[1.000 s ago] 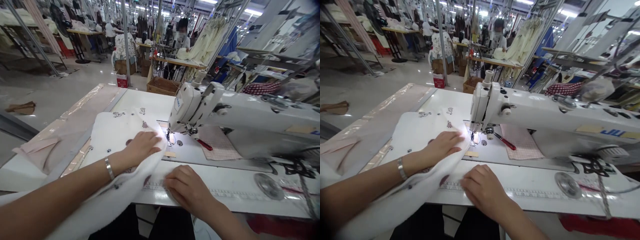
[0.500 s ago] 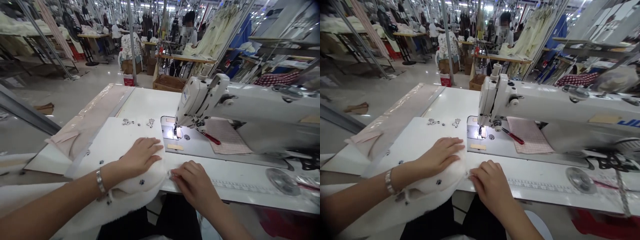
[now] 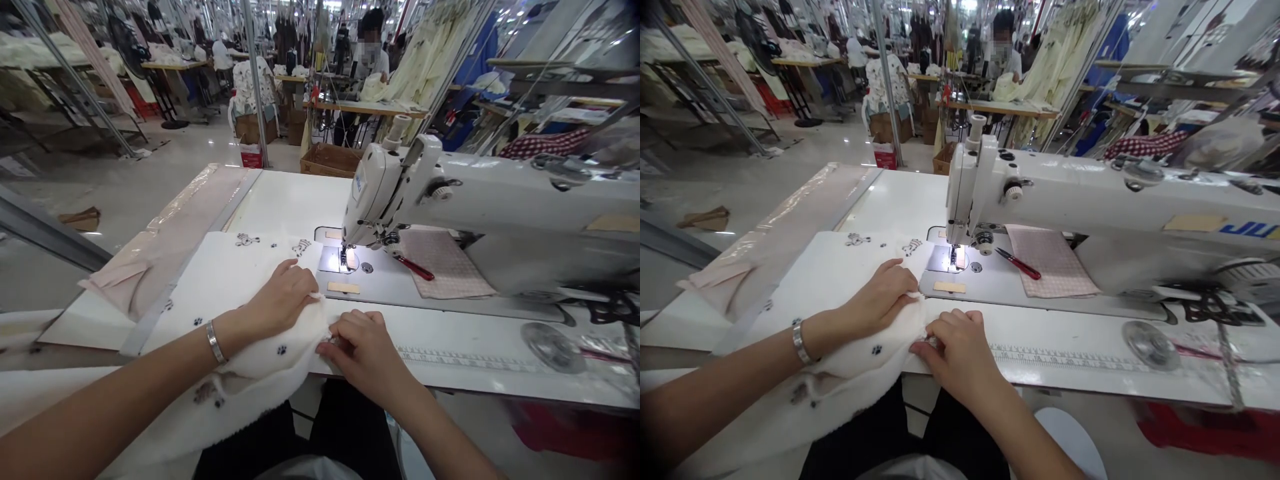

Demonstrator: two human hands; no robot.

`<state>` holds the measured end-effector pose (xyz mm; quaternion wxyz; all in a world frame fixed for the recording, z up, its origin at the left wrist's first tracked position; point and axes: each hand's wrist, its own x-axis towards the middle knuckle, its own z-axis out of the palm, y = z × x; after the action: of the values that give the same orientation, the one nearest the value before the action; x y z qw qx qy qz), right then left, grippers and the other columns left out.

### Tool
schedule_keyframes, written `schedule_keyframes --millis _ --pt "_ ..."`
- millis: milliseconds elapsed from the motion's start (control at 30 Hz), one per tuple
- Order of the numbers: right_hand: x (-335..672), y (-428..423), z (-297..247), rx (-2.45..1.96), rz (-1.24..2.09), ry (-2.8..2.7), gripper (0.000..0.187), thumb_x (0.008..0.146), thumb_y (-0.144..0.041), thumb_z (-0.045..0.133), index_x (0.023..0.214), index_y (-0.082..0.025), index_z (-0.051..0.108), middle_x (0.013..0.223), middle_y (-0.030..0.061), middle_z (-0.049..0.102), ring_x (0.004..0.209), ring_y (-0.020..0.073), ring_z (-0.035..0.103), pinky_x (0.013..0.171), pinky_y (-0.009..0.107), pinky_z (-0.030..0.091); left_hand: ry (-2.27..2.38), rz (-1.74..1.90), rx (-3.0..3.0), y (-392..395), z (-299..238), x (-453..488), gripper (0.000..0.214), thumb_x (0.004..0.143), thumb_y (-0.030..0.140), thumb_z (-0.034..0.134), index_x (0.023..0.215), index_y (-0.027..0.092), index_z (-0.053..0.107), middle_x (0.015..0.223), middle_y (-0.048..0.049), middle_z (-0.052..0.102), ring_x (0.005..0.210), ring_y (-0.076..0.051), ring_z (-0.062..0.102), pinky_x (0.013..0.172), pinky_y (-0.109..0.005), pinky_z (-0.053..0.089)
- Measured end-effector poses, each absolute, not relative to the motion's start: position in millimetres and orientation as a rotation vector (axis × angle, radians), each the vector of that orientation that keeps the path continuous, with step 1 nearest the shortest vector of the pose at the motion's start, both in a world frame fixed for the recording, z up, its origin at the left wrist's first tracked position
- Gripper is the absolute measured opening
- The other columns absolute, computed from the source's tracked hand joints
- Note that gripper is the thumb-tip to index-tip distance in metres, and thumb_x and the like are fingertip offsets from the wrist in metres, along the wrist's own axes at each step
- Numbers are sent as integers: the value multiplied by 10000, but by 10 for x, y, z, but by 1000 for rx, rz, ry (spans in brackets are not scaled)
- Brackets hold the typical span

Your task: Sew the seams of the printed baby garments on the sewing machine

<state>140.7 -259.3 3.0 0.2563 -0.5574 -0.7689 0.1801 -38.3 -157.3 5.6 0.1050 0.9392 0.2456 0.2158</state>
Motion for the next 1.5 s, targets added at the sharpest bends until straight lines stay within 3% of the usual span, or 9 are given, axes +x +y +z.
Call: schedule_keyframes --millis 133,367,600,733,833,933,1067,1333,1500 --pt "1374 -2538 47 -1510 491 -2077 203 778 -132 557 609 -175 454 580 -61 489 617 104 479 670 294 272 692 512 2749 -1512 77 -348 184 950 268 409 1035 184 550 866 -19 589 845 -175 510 940 -388 322" --pt "1246 -2513 26 -1551 454 -2093 252 798 -157 431 558 -182 359 554 -30 450 581 118 409 657 317 259 635 400 3005 -1304 46 -274 326 983 299 372 755 176 570 713 1 588 694 -155 467 725 -330 294" --pt "1338 -2618 21 -1509 455 -2138 360 912 -217 381 554 -184 398 550 -25 469 563 121 439 631 304 293 678 321 3082 -1204 86 -205 242 967 319 433 834 194 592 861 -24 600 838 -185 489 840 -354 307" --pt "1612 -2616 89 -1439 220 -2142 186 923 -266 440 953 -181 603 867 61 627 790 204 523 680 336 369 1101 611 2940 -1364 229 -196 81 906 213 511 937 168 571 1048 -86 581 990 -249 479 888 -422 329" --pt "1593 -2545 150 -1277 122 -2288 375 903 -171 447 1277 -145 465 1179 119 584 989 244 497 782 380 397 1104 494 2737 -1501 254 -259 130 881 102 458 880 157 575 934 -63 602 890 -212 528 792 -354 417" --pt "1423 -2476 140 -1184 61 -2487 334 827 -90 497 1149 -146 564 959 88 636 873 238 499 726 372 388 948 378 2708 -1565 170 -370 186 923 179 455 1045 141 589 1160 -97 583 1084 -222 519 936 -368 413" --pt "1394 -2491 8 -1051 -58 -2465 197 804 -27 498 764 -184 610 723 30 598 739 189 485 662 337 346 845 239 2781 -1557 79 -495 398 989 373 365 1344 205 433 1484 -72 338 1370 -227 281 1135 -452 191" --pt "1690 -2575 -71 -892 -52 -2387 179 912 -74 471 944 -161 624 940 23 695 1131 188 544 895 340 371 946 207 2823 -1696 -9 -315 400 999 377 311 1303 183 485 1467 -131 355 1373 -300 279 1088 -605 185" --pt "1775 -2417 -34 -897 -162 -2403 156 908 -101 495 892 -170 634 949 39 703 1038 192 607 851 340 400 923 261 2814 -1449 50 -134 374 985 351 361 1290 167 477 1387 -127 465 1283 -285 405 1039 -539 309"
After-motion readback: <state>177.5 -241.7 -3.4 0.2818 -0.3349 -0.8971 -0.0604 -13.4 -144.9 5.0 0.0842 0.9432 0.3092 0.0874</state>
